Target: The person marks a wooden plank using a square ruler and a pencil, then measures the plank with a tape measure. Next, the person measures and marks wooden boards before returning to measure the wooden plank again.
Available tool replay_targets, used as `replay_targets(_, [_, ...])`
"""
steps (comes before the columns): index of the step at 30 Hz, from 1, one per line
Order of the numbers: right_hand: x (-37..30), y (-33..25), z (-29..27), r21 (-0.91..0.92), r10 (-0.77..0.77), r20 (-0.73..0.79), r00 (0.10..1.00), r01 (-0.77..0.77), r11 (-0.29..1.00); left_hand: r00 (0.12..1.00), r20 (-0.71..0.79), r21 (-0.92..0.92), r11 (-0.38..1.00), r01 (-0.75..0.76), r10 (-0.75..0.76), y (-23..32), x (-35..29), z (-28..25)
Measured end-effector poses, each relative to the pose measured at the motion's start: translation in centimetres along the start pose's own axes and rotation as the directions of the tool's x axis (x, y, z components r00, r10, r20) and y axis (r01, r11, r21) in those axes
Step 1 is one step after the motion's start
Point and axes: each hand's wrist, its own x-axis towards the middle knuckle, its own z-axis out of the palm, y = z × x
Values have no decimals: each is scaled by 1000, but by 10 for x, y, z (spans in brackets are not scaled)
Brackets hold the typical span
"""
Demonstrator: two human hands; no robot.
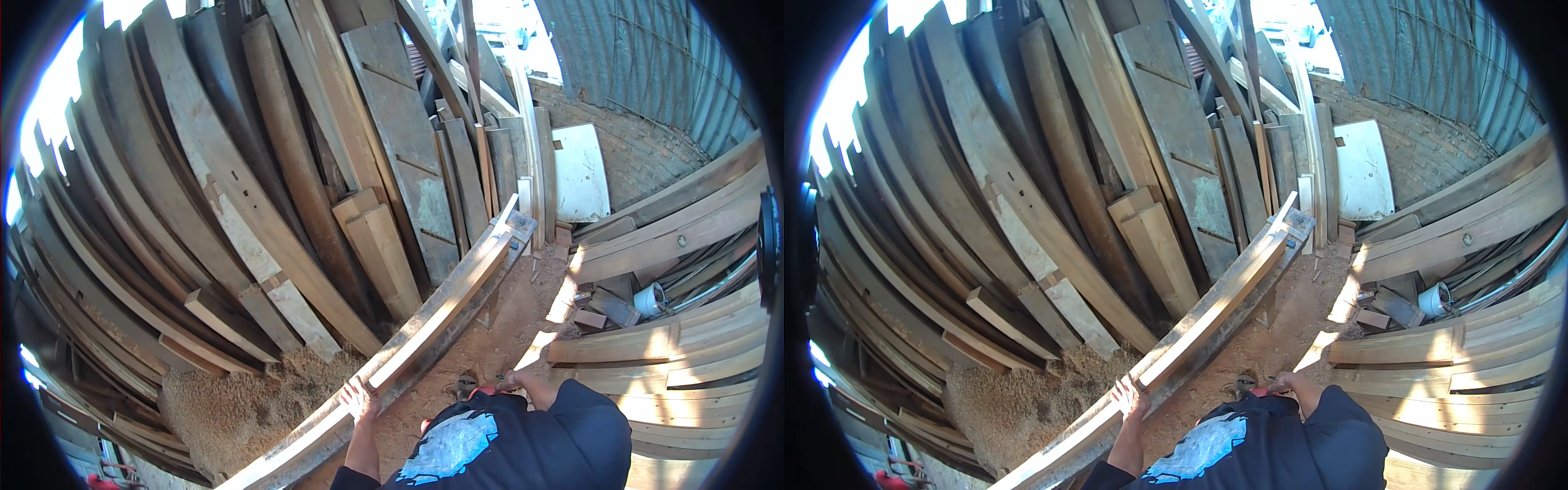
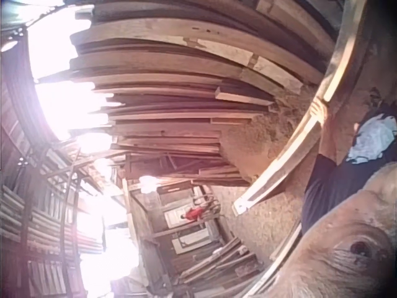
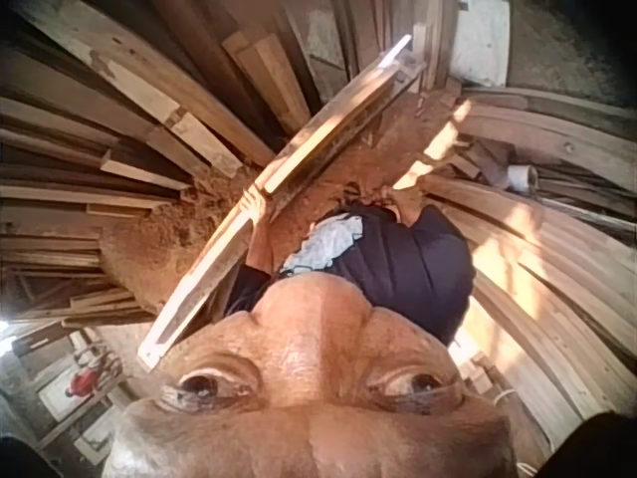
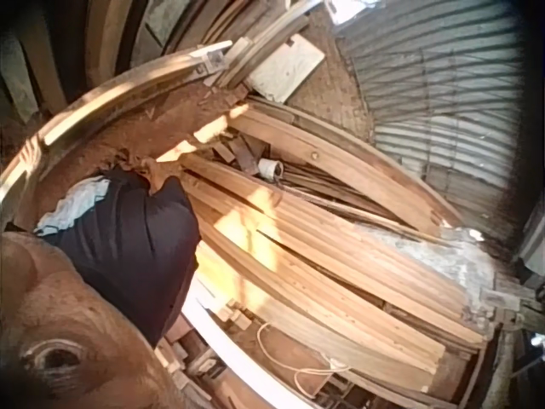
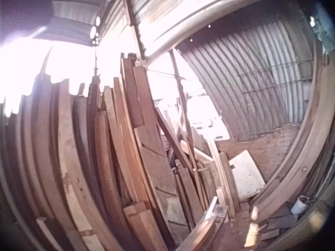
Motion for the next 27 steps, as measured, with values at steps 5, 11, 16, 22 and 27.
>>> replay_targets(5, [-14, -14, 44, 3, -12, -11, 1000, 12, 1000, 1000, -21, -52, 999, 8, -9, -15, -70, -7])
replay_targets(11, [-15, -51, 117, -91, -60, -17, 998, 59, 994, 943, 311, -163, 971, 175, -118, -86, -190, 39])
replay_targets(16, [-16, -99, 177, -208, -92, -13, 996, 87, 974, 776, 630, -412, 834, 367, -30, -199, -303, 156])
replay_targets(22, [-48, -137, 157, 21, -138, 93, 986, 136, 990, 788, 506, -512, 613, 601, -350, -204, -420, 171])
replay_targets(27, [-15, -175, 160, -330, -148, 168, 975, 197, 923, 509, 619, -557, 123, 822, -599, -167, -494, 176])
